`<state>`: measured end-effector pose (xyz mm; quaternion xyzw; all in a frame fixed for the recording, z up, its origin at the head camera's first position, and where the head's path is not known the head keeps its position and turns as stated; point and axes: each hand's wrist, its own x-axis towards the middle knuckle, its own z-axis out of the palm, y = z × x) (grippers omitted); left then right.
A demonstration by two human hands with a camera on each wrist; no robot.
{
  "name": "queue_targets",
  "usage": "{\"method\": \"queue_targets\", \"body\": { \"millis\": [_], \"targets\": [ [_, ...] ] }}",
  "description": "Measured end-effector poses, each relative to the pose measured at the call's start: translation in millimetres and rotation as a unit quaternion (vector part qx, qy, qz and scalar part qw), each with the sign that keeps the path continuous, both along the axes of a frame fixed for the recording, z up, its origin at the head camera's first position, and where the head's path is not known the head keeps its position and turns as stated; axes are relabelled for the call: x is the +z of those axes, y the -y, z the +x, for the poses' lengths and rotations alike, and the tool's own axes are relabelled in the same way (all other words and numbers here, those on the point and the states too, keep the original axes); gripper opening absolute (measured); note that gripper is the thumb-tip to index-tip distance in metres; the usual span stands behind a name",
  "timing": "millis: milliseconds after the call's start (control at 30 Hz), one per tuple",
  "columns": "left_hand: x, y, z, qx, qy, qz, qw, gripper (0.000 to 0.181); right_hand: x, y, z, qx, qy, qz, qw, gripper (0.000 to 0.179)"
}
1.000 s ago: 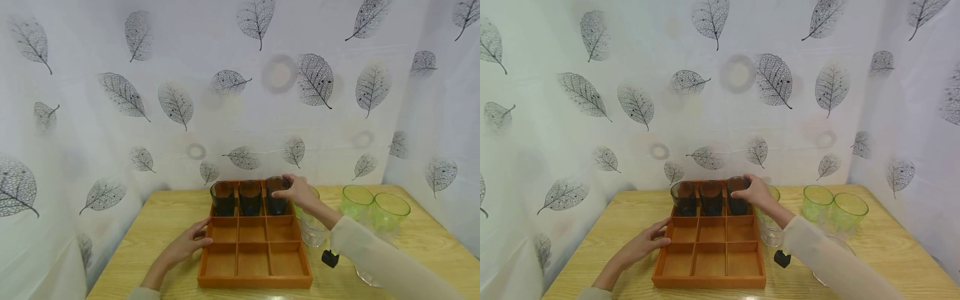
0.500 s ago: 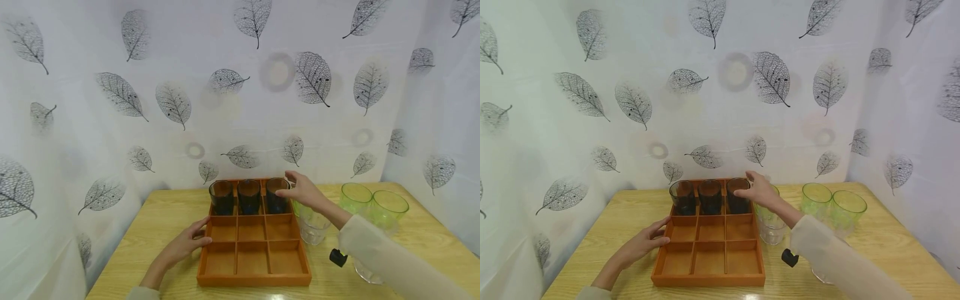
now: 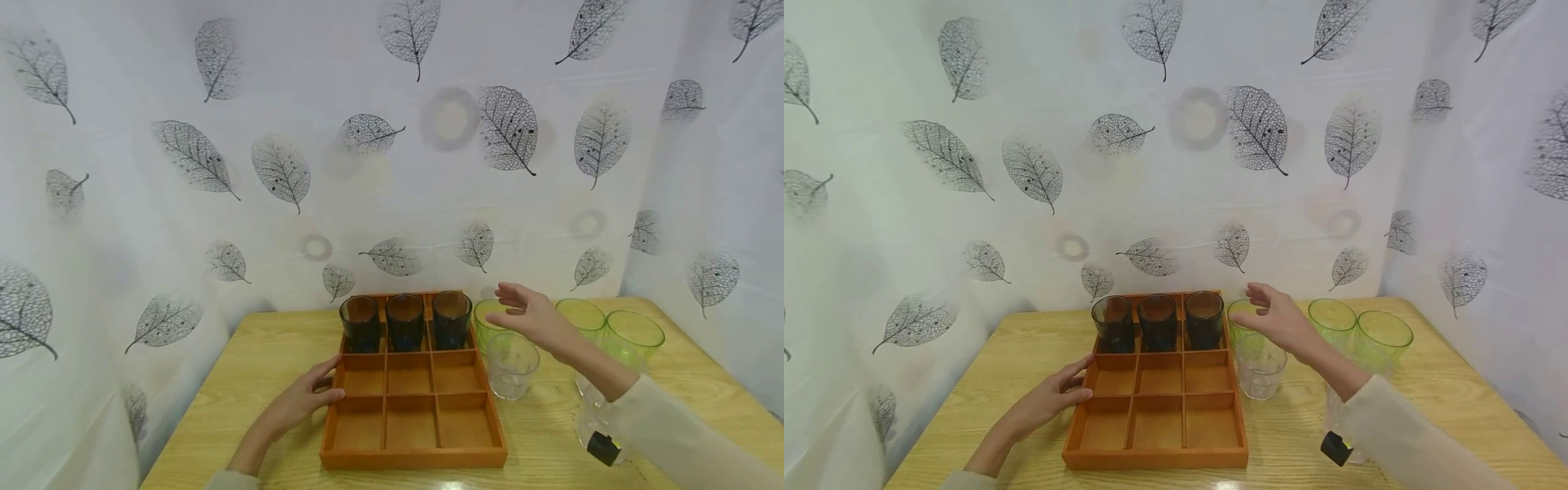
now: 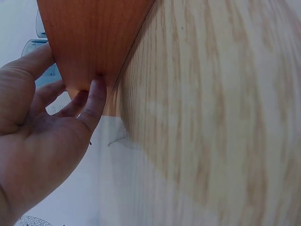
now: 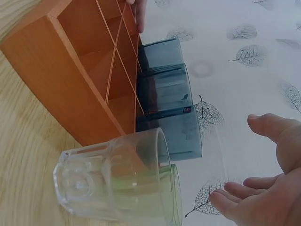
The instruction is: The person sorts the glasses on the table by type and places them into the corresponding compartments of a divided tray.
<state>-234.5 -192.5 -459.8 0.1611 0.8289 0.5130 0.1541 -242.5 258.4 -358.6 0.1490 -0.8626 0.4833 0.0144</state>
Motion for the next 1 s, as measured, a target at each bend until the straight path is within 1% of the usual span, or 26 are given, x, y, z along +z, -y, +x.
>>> {"method": "queue_targets", "body": {
  "millis": [267, 433, 533, 767, 900, 1000],
  "targets": [
    [-0.1, 0.4, 0.0, -0.005, -0.006, 0.001, 1.0000, 0.073, 0.2, -21.7, 23.3, -0.005, 0.010, 0.011, 0.9999, 0.077],
    [0.2, -0.1, -0.9, -0.010, -0.005, 0.006, 0.9999, 0.073, -1.6, -30.7, 34.8, -0.003, 0.004, 0.009, 0.9999, 0.073],
    [0.1, -0.4, -1.2, -0.009, -0.004, 0.008, 0.9999, 0.073, -3.8, -36.1, 39.3, -0.005, 0.006, 0.007, 0.9999, 0.073],
    [0.3, 0.1, -0.8, -0.008, 0.001, 0.011, 0.9999, 0.074, -11.1, -42.5, 47.2, -0.017, 0.014, 0.022, 0.9995, 0.074],
    [-0.9, 0.5, -0.9, -0.008, -0.001, 0.011, 0.9999, 0.074, -20.1, -41.8, 48.9, -0.017, 0.024, 0.030, 0.9991, 0.077],
    [-2.4, 0.5, -1.3, -0.009, -0.004, 0.011, 0.9999, 0.074, -27.7, -40.5, 50.0, -0.008, 0.033, 0.036, 0.9988, 0.080]
  ]
}}
